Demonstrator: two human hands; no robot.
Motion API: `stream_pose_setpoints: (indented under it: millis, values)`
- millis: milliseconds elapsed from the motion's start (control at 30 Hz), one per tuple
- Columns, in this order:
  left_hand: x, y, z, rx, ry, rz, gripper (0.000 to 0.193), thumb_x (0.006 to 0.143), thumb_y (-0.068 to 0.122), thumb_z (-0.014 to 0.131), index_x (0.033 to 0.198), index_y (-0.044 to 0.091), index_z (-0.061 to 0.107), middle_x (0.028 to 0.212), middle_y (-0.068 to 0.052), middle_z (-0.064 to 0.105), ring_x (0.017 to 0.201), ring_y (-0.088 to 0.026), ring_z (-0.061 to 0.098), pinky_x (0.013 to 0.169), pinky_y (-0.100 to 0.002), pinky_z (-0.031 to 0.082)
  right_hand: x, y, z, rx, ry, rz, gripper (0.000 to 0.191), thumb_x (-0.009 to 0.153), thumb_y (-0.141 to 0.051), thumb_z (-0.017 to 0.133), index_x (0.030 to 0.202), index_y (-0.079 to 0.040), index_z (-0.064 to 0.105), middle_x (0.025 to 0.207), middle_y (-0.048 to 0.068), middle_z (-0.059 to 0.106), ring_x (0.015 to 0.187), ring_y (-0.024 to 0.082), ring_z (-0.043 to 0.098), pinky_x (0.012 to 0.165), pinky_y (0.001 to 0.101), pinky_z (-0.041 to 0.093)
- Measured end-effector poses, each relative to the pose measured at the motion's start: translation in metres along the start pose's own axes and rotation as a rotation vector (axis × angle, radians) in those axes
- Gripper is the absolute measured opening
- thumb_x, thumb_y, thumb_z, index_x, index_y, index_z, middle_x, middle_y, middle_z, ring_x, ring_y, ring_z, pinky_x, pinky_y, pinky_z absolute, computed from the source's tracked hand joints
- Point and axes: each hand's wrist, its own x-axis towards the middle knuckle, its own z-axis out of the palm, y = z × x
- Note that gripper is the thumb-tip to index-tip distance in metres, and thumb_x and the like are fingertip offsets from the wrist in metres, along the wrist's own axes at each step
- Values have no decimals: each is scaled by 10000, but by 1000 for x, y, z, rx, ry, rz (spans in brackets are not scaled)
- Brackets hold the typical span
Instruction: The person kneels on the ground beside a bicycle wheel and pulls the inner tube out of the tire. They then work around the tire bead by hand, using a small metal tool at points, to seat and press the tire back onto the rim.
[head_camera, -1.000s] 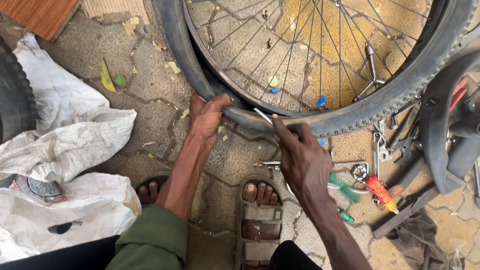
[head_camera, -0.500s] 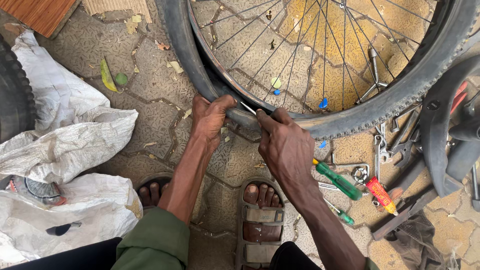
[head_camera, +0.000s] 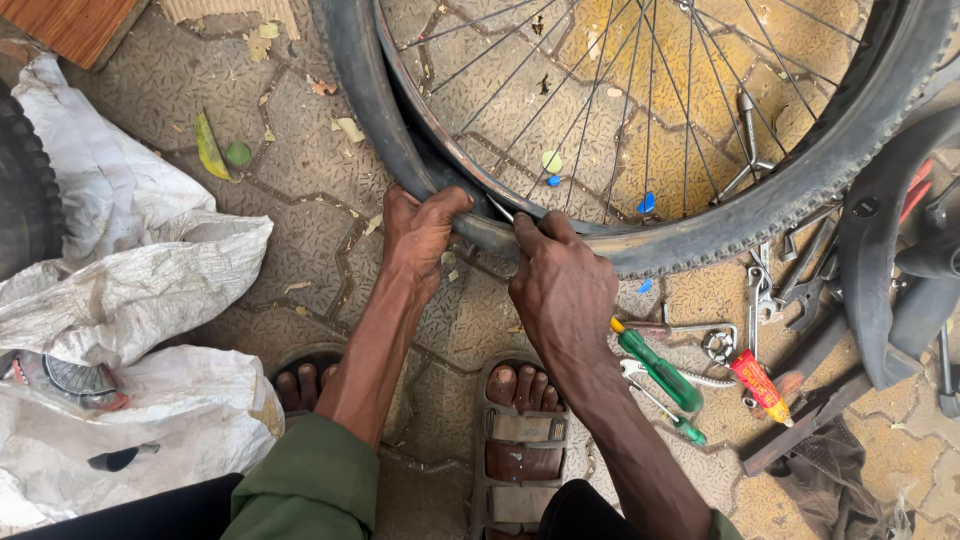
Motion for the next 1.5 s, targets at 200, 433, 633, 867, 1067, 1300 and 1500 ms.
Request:
stream_pose_setpoints:
  millis: [200,433,633,867,1067,1300,1500]
  values:
    - [-1,1,0,59,27,16,189,687,112,726,847,16,697,771,-58,699,696,-183,676,611,-396,565,10,11,-10,209,-106,77,242,922,-107,636,1098,-149,799,907,67,726,630,299,683,578,464,524]
    - [-1,1,0,56,-3,4,192,690,115,717,834,-11,707,768,-80,696,682,-199,669,601,-409,570,15,20,-16,232,-169,-5,262,883,-120,670,1101,-156,809,861,54,726,658,279,686,623,457,508]
    - [-1,4,0,85,21,-21,206,658,115,723,842,22,705,776,-64,709,718,-189,695,653,-415,595,13,20,-12,228,-224,115,235,961,-145,620,1132,-176,778,910,14,735,576,267,657,496,458,492]
    - [-3,3,1,64,23,-22,197,663,108,715,839,20,703,758,-56,698,701,-190,681,638,-412,585,6,14,-8,141,-105,1,263,919,-132,655,1136,-172,798,855,86,697,650,313,675,604,478,505]
    - [-2,3,1,26,23,-8,173,680,93,718,824,1,694,748,-45,675,667,-176,655,606,-395,559,10,14,-16,143,-110,-43,283,864,-102,662,1103,-162,801,910,74,707,732,346,693,652,495,516]
    - [-1,2,3,31,32,-23,150,680,74,722,812,6,704,740,-57,689,651,-193,664,593,-402,556,2,1,-5,25,-86,41,423,813,-29,618,1187,-164,761,974,61,708,696,313,714,594,481,561]
    - [4,-3,0,43,47,-16,174,671,92,746,810,10,681,735,-56,666,654,-195,653,591,-393,559,1,1,2,-48,-43,3,397,850,-7,599,1180,-147,768,1011,79,719,641,301,701,553,457,550]
